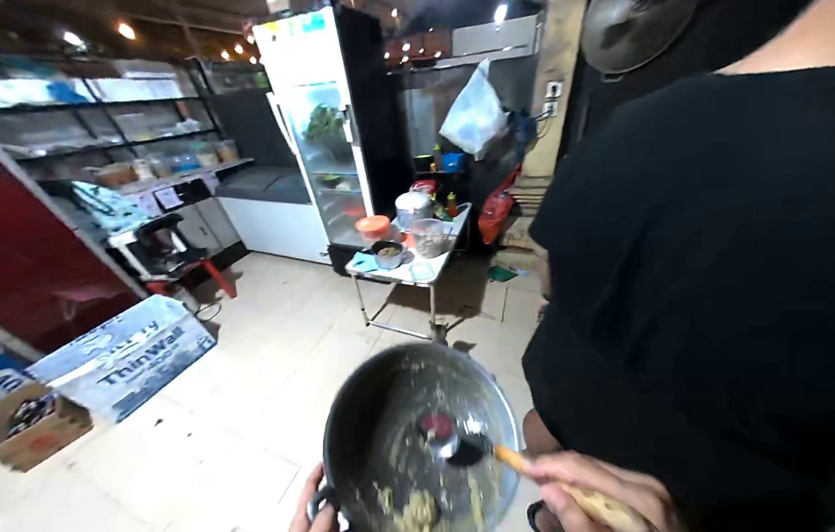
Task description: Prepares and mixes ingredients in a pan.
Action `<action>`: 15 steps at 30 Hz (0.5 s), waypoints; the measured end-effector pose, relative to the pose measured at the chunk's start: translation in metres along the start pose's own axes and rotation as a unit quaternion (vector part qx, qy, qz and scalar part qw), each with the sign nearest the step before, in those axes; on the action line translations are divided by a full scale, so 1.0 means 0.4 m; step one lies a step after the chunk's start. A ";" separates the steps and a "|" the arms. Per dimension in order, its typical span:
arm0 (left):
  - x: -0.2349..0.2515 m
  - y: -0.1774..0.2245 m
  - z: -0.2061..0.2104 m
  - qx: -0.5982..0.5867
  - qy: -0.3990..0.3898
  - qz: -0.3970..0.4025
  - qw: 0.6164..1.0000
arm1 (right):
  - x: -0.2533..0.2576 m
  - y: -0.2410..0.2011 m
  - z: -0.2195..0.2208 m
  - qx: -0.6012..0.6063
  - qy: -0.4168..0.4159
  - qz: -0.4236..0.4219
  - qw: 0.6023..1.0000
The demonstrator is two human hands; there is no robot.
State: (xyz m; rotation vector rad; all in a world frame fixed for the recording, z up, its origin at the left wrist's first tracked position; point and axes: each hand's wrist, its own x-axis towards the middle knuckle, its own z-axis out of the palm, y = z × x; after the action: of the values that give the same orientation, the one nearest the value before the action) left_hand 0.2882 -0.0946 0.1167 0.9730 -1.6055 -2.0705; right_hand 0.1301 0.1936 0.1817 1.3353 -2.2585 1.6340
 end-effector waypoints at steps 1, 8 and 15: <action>0.059 0.026 0.003 -0.012 0.035 0.009 0.999 | 0.060 0.034 0.035 -0.032 -0.005 -0.026 0.999; 0.499 0.155 0.034 -0.087 0.110 0.088 0.986 | 0.441 0.294 0.226 -0.133 -0.026 -0.098 0.986; 0.906 0.191 0.144 -0.067 0.133 0.108 0.983 | 0.752 0.569 0.349 0.110 0.051 -0.002 0.993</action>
State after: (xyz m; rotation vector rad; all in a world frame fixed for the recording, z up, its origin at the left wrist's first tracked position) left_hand -0.0178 -0.3089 0.0855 0.9373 -1.3524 -1.7930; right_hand -0.1494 -0.0834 0.0979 1.2624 -2.0662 1.9510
